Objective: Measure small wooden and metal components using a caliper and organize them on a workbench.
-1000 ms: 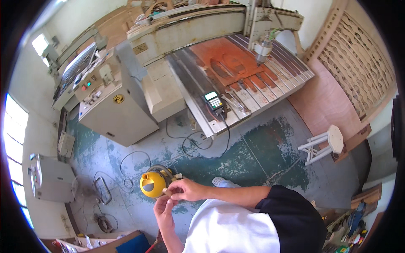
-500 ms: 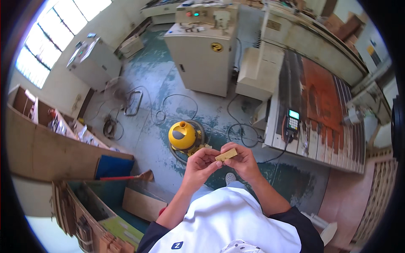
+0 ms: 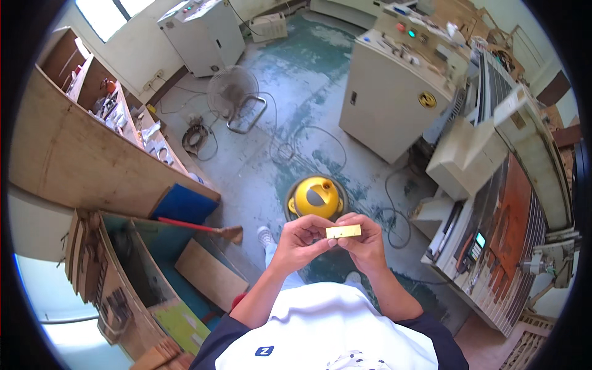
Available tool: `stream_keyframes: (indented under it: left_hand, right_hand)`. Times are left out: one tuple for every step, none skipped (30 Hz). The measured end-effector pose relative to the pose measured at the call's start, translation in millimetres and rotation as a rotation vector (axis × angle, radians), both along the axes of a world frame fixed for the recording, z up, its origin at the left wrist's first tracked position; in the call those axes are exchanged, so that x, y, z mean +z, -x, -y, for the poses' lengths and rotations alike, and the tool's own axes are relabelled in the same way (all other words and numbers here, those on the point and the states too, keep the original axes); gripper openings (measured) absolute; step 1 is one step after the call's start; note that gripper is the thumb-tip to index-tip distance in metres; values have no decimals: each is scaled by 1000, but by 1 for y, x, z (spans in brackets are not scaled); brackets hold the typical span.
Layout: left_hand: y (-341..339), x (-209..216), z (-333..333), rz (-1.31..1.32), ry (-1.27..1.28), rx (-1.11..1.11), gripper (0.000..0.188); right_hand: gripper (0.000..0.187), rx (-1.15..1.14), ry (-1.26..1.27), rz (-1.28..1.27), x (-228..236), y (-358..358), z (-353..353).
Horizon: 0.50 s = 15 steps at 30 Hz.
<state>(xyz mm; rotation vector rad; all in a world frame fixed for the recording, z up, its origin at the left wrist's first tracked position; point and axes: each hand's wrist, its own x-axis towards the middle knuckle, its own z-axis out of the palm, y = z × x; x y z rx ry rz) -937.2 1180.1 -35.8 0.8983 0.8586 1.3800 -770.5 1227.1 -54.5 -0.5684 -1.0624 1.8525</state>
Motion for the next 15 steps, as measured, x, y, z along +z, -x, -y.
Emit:
stream_keyframes:
  left_hand:
    - [32, -2, -12, -7, -8, -18, 22]
    - [66, -2, -29, -5, -12, -55, 22]
    - [101, 0, -45, -27, -59, -38, 22]
    - [133, 3, -58, -64, -39, -64, 22]
    - [163, 8, -67, -105, 21, -105, 21]
    - [191, 12, -76, -163, 36, -80, 20]
    - [217, 17, -85, -178, 10, -65, 20]
    - [240, 21, -93, -275, -5, -67, 20]
    - [261, 24, -102, -369, -24, -74, 20]
    - [277, 25, -112, -395, -24, -58, 18]
    - [291, 24, -123, -399, -44, -75, 18]
    - [303, 23, -135, -394, -19, -73, 18]
    - [315, 21, -148, -389, 7, -68, 18]
    - [324, 18, -161, -335, 27, -74, 18]
    - [333, 13, -175, -329, 11, -74, 18]
  right_hand:
    - [24, -35, -29, 21, -2, 32, -11]
    - [24, -52, 1, 17, -1, 66, -20]
    - [25, -64, 1, -2, 1, 100, -32]
    - [25, -65, 32, 16, 4, 130, -42]
    - [25, -78, 37, -35, 8, 159, -50]
    - [25, -71, 50, 0, 14, 186, -61]
    - [25, -12, 95, -4, 21, 207, -71]
    - [26, 38, 137, -24, 26, 225, -80]
    - [26, 29, 135, -16, 31, 242, -89]
    - [27, 38, 132, 36, 36, 256, -98]
    - [28, 40, 136, 89, 39, 268, -110]
    - [29, 39, 138, 142, 40, 279, -122]
    - [29, 22, 110, 153, 41, 291, -136]
    - [28, 17, 87, 194, 39, 302, -150]
    - [28, 7, 81, 234, 36, 314, -163]
